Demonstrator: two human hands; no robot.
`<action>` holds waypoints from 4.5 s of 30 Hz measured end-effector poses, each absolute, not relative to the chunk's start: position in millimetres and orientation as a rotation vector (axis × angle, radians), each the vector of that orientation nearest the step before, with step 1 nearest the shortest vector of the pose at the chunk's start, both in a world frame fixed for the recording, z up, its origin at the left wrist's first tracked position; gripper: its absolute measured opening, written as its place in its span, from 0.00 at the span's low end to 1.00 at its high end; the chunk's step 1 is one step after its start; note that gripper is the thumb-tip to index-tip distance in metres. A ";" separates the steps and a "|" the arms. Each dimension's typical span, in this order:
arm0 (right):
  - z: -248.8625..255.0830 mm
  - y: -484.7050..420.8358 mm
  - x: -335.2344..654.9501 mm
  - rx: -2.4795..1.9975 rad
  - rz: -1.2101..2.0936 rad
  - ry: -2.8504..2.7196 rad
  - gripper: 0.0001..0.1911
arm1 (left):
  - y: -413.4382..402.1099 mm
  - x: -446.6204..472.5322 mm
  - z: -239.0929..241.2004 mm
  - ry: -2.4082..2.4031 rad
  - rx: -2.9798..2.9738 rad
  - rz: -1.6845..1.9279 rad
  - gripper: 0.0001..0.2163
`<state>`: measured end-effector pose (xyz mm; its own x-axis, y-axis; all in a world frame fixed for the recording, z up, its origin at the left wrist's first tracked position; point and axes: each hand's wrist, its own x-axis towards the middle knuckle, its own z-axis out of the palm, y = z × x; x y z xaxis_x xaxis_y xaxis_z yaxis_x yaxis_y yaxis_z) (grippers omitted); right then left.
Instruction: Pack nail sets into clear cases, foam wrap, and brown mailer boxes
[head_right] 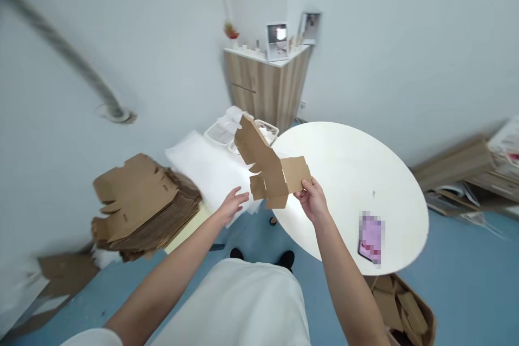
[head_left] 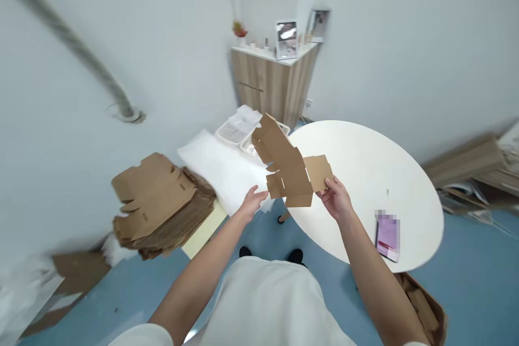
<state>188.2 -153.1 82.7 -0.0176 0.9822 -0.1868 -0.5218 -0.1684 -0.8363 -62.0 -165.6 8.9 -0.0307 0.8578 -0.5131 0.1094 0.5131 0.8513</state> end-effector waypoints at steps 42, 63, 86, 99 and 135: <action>-43.6 -226.9 309.5 -2.351 0.460 -1.297 0.34 | -94.0 93.0 -36.3 1.554 2.308 0.222 0.25; -43.0 -114.3 358.1 -2.127 1.231 -1.037 0.35 | -119.2 112.2 -66.7 0.682 2.731 -0.202 0.13; -58.2 -173.5 310.9 -2.461 0.648 -1.717 0.35 | -84.2 140.2 -54.4 1.039 2.810 -0.295 0.53; -45.6 -189.7 288.5 -2.488 0.374 -1.819 0.45 | -79.9 134.6 -57.0 0.862 2.720 -0.207 0.55; -70.9 -193.4 273.8 -2.122 0.596 -2.109 0.54 | -94.2 87.8 -68.3 1.271 1.938 0.117 0.16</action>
